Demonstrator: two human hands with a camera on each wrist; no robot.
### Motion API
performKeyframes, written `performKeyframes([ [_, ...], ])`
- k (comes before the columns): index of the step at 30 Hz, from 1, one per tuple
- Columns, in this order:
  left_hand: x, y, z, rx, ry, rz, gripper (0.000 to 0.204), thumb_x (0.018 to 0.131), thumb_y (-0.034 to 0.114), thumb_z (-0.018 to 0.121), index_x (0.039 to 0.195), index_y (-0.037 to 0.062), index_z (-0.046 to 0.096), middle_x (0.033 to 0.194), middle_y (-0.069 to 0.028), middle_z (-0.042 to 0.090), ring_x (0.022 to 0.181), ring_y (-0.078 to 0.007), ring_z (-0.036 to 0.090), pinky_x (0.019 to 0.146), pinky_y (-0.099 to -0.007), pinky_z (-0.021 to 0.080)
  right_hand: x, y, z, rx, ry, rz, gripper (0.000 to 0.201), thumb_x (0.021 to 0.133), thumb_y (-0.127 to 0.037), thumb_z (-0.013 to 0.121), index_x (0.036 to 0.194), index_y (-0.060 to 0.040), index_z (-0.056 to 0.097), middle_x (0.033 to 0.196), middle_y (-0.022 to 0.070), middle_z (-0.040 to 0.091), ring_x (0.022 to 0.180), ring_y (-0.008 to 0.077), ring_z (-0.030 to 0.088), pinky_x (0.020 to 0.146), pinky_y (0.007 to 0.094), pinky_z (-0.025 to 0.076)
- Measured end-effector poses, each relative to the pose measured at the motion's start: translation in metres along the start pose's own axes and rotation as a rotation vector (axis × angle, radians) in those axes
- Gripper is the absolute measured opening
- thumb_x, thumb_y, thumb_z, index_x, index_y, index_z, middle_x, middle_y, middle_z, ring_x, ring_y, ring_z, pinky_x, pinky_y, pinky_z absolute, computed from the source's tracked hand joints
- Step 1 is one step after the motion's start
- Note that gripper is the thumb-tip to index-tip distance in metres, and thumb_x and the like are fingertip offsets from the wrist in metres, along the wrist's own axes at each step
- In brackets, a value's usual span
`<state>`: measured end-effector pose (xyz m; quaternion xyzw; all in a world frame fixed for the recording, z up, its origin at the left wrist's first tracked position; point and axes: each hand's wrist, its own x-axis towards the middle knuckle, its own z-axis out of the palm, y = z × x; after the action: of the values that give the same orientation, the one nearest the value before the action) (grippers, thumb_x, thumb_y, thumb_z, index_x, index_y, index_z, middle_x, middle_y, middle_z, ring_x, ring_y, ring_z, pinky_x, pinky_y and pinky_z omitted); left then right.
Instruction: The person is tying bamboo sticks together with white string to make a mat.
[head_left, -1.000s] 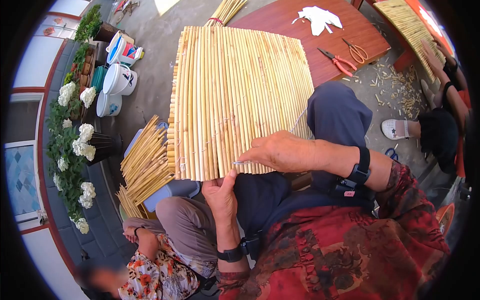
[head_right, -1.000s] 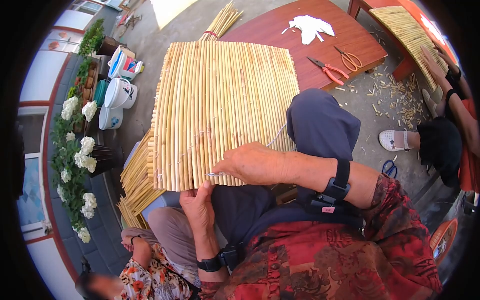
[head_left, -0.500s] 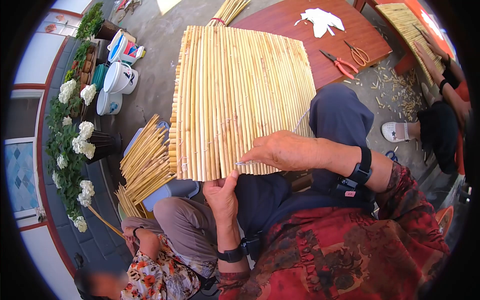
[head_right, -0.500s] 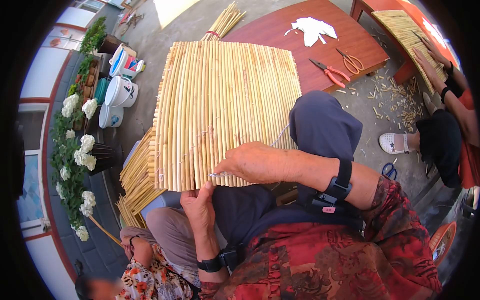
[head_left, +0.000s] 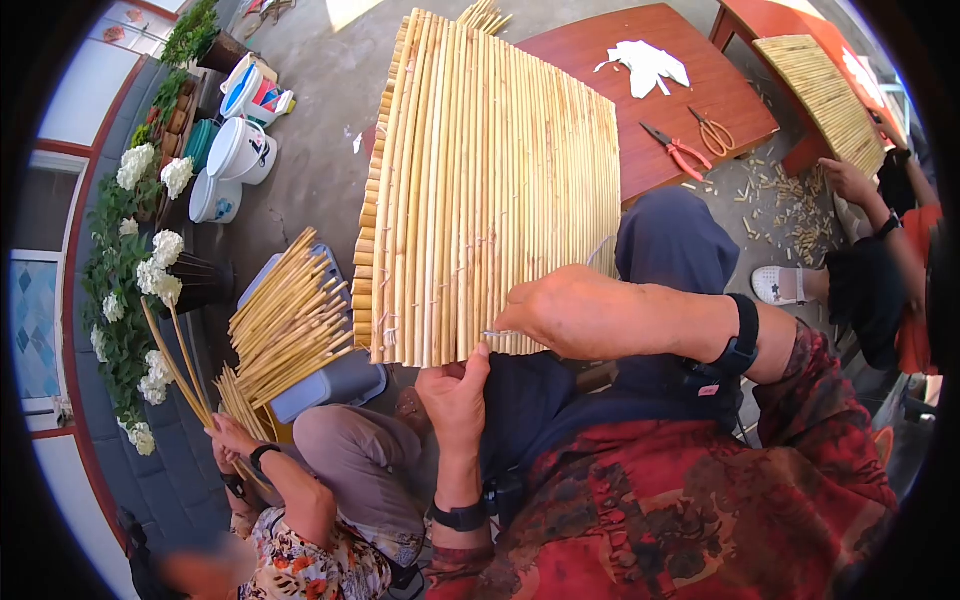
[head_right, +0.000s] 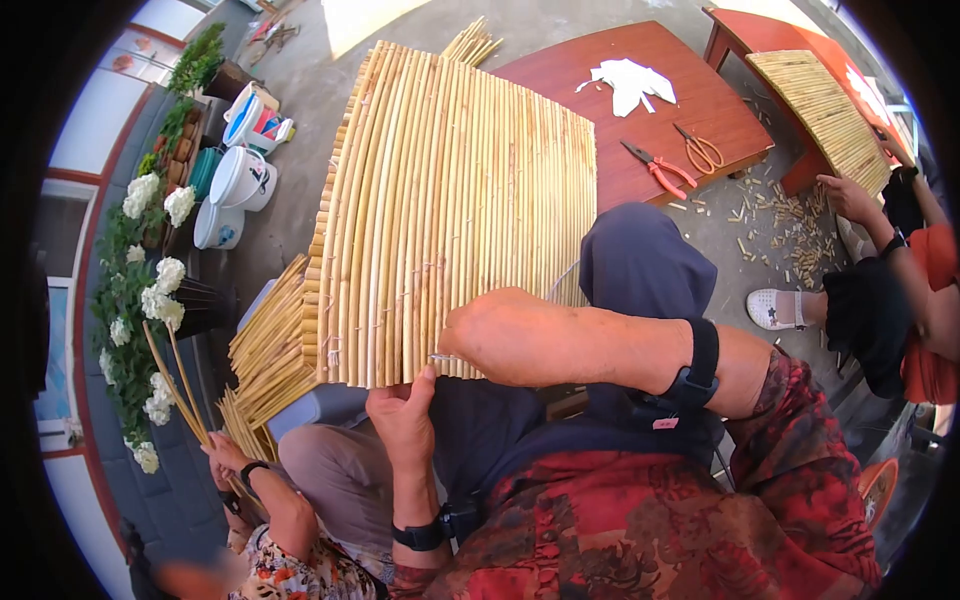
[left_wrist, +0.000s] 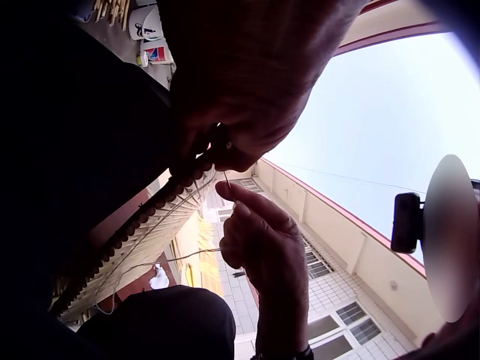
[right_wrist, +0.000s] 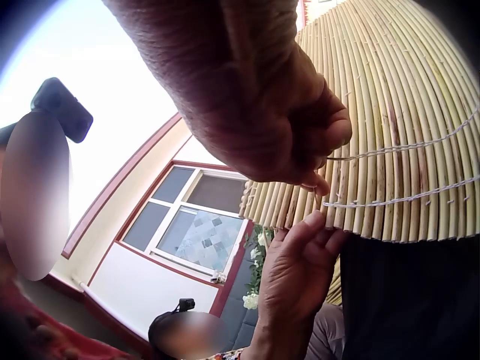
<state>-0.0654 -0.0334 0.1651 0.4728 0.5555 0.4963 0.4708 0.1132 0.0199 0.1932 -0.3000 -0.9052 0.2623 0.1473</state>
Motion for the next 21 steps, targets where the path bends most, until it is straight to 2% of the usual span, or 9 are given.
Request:
performKeyframes([
  [6, -0.003, 0.012, 0.019, -0.042, -0.067, 0.105, 0.03, 0.073, -0.006, 0.056, 0.103, -0.0054, 0.051, 0.097, -0.012, 0.056, 0.085, -0.017, 0.057, 0.071, -0.025, 0.046, -0.027, -0.017, -0.019, -0.021, 0.058, 0.113, 0.024, 0.069, -0.004, 0.053, 0.093, -0.003, 0.056, 0.074, 0.0127, 0.055, 0.07, 0.0294, 0.057, 0.059, 0.0363, 0.047],
  [8, -0.002, 0.015, 0.029, 0.333, -0.124, 0.454, 0.035, 0.07, -0.006, 0.056, 0.105, -0.0036, 0.052, 0.101, -0.0162, 0.054, 0.09, -0.0246, 0.056, 0.074, -0.0261, 0.045, -0.045, -0.02, -0.027, 0.012, 0.095, 0.148, 0.023, 0.067, -0.002, 0.055, 0.09, -0.0017, 0.057, 0.075, 0.014, 0.056, 0.071, 0.0301, 0.058, 0.059, 0.0366, 0.047],
  [9, -0.004, 0.026, 0.035, 0.417, -0.169, 0.522, 0.043, 0.067, -0.005, 0.058, 0.108, -0.0027, 0.05, 0.109, -0.0189, 0.049, 0.095, -0.0317, 0.053, 0.078, -0.0294, 0.045, -0.054, -0.021, -0.031, 0.108, 0.163, 0.165, 0.023, 0.07, -0.002, 0.055, 0.093, -0.0023, 0.056, 0.075, 0.0137, 0.055, 0.071, 0.0302, 0.057, 0.059, 0.0362, 0.046],
  [10, -0.005, 0.033, 0.043, 0.386, -0.163, 0.528, 0.043, 0.067, -0.005, 0.058, 0.108, -0.0027, 0.05, 0.109, -0.0189, 0.049, 0.095, -0.0317, 0.053, 0.078, -0.0294, 0.045, -0.063, -0.023, -0.033, 0.206, 0.231, 0.184, 0.024, 0.073, -0.003, 0.054, 0.097, -0.0029, 0.056, 0.075, 0.0135, 0.054, 0.07, 0.0303, 0.057, 0.059, 0.0358, 0.045],
  [12, -0.008, 0.039, 0.058, 0.332, -0.184, 0.54, 0.047, 0.065, -0.004, 0.061, 0.111, -0.003, 0.047, 0.115, -0.0184, 0.045, 0.098, -0.032, 0.052, 0.081, -0.0338, 0.044, -0.077, -0.027, -0.03, 0.189, 0.215, 0.24, 0.023, 0.077, -0.004, 0.053, 0.1, -0.0038, 0.055, 0.072, 0.0133, 0.052, 0.067, 0.0302, 0.055, 0.059, 0.0353, 0.044],
  [13, -0.002, 0.033, 0.059, 0.39, -0.221, 0.691, 0.052, 0.063, -0.003, 0.062, 0.113, -0.0035, 0.045, 0.116, -0.0183, 0.044, 0.099, -0.0323, 0.051, 0.082, -0.0353, 0.044, -0.083, -0.023, -0.021, 0.191, 0.28, 0.255, 0.023, 0.077, -0.003, 0.053, 0.1, -0.0036, 0.055, 0.072, 0.0129, 0.052, 0.067, 0.0302, 0.055, 0.059, 0.035, 0.044],
  [14, -0.002, 0.029, 0.063, 0.366, -0.213, 0.69, 0.052, 0.063, -0.003, 0.062, 0.113, -0.0035, 0.045, 0.116, -0.0183, 0.044, 0.099, -0.0323, 0.051, 0.082, -0.0353, 0.044, -0.088, -0.021, -0.015, 0.196, 0.346, 0.266, 0.024, 0.076, -0.002, 0.054, 0.1, -0.0035, 0.055, 0.071, 0.0126, 0.052, 0.066, 0.0301, 0.054, 0.059, 0.0347, 0.043],
  [18, -0.005, 0.023, 0.07, 0.334, -0.205, 0.669, 0.06, 0.059, -0.009, 0.058, 0.117, -0.0002, 0.043, 0.118, -0.0179, 0.043, 0.102, -0.0307, 0.05, 0.083, -0.0339, 0.043, -0.098, -0.017, -0.008, 0.216, 0.379, 0.37, 0.026, 0.076, 0.0, 0.055, 0.101, -0.0058, 0.055, 0.069, 0.0103, 0.049, 0.064, 0.0246, 0.052, 0.057, 0.0308, 0.042],
  [21, -0.006, 0.019, 0.072, 0.301, -0.167, 0.658, 0.061, 0.059, -0.009, 0.058, 0.118, 0.0, 0.043, 0.118, -0.0181, 0.044, 0.102, -0.031, 0.05, 0.084, -0.0339, 0.043, -0.094, -0.013, -0.011, 0.173, 0.384, 0.318, 0.027, 0.075, 0.001, 0.057, 0.101, -0.0072, 0.056, 0.067, 0.0087, 0.048, 0.062, 0.0219, 0.05, 0.055, 0.0299, 0.041],
])
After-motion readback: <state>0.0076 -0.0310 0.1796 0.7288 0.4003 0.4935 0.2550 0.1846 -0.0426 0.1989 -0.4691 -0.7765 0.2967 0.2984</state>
